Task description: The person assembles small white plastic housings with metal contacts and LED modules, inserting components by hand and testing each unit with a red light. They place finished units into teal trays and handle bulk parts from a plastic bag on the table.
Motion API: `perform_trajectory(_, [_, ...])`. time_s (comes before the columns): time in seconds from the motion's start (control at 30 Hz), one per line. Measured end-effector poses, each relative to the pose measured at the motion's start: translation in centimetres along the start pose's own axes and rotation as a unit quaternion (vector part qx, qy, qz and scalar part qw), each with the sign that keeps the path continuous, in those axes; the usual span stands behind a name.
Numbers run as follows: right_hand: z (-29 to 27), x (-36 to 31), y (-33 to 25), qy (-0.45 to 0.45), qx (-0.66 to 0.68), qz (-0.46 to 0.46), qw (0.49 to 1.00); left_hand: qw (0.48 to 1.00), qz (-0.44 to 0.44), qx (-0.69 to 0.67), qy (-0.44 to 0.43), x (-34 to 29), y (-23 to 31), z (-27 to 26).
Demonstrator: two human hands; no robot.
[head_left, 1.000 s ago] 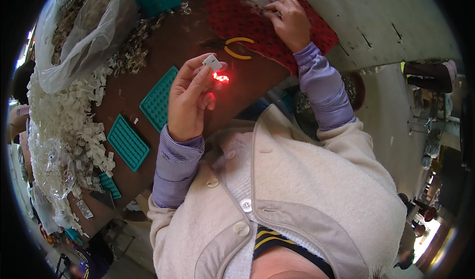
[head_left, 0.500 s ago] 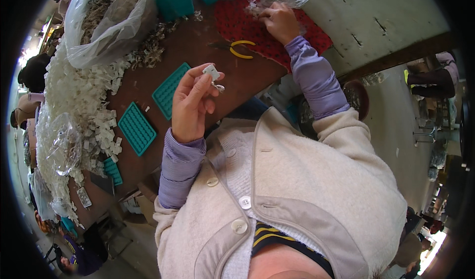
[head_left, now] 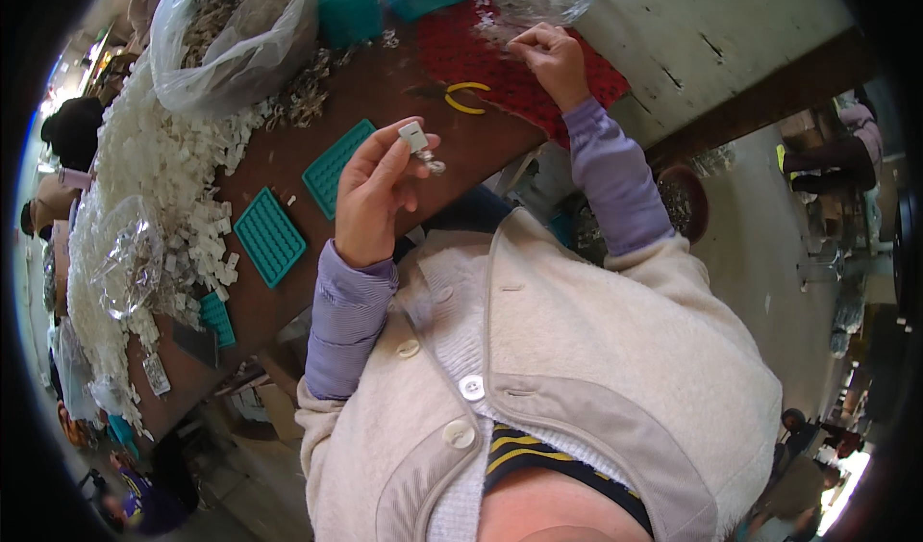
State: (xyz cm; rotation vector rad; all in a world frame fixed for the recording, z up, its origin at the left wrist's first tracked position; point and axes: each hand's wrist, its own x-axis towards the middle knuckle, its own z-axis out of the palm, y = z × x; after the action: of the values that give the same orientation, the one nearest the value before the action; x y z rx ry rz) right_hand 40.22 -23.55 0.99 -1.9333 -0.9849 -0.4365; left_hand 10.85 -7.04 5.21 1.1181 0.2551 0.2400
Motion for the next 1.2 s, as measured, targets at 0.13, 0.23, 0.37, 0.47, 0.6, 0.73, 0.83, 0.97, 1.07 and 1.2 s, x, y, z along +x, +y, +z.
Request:
perform_trajectory(0.13, [0.1, -2.8, -7.7, -0.087, 0.284, 0.041, 0.954, 1.000, -0.012, -0.002, 0.010, 1.2, -0.9, 0.4])
perform_trajectory(0.23, [1.4, -4.0, -12.0, -0.093, 0.261, -0.055, 0.959, 0.999, -0.001, -0.030, 0.028, 1.8, -1.6, 0.2])
perform_trajectory(0.37, [1.9, -3.8, -13.7, -0.112, 0.206, -0.132, 0.963, 0.999, 0.009, -0.027, 0.023, 2.5, -1.7, -1.2])
perform_trajectory(0.47, [2.1, -3.1, -13.8, -0.120, 0.260, -0.088, 0.954, 0.998, -0.005, -0.055, 0.020, 2.7, -1.5, -2.0])
perform_trajectory(0.6, [3.0, -3.1, -14.4, -0.122, 0.219, -0.126, 0.960, 0.995, -0.018, -0.092, 0.013, 2.7, -1.5, -2.8])
perform_trajectory(0.73, [4.1, -3.4, -15.1, -0.136, 0.189, -0.165, 0.958, 0.995, -0.015, -0.096, 0.012, 2.1, -1.5, -3.8])
perform_trajectory(0.83, [4.8, -3.4, -15.6, -0.212, 0.270, -0.083, 0.935, 0.998, -0.018, -0.060, 0.024, 1.2, -1.1, -5.0])
perform_trajectory(0.97, [6.0, -3.7, -16.9, -0.273, 0.361, -0.021, 0.892, 0.995, -0.036, -0.084, 0.027, -1.0, -0.6, -6.5])
perform_trajectory(1.07, [7.6, -3.9, -18.3, -0.279, 0.357, -0.041, 0.890, 0.996, -0.024, -0.073, 0.045, -2.4, -0.5, -7.2])
perform_trajectory(1.2, [9.9, -3.6, -20.0, -0.320, 0.364, -0.038, 0.874, 0.991, -0.029, -0.062, 0.118, -4.2, 1.8, -8.7])
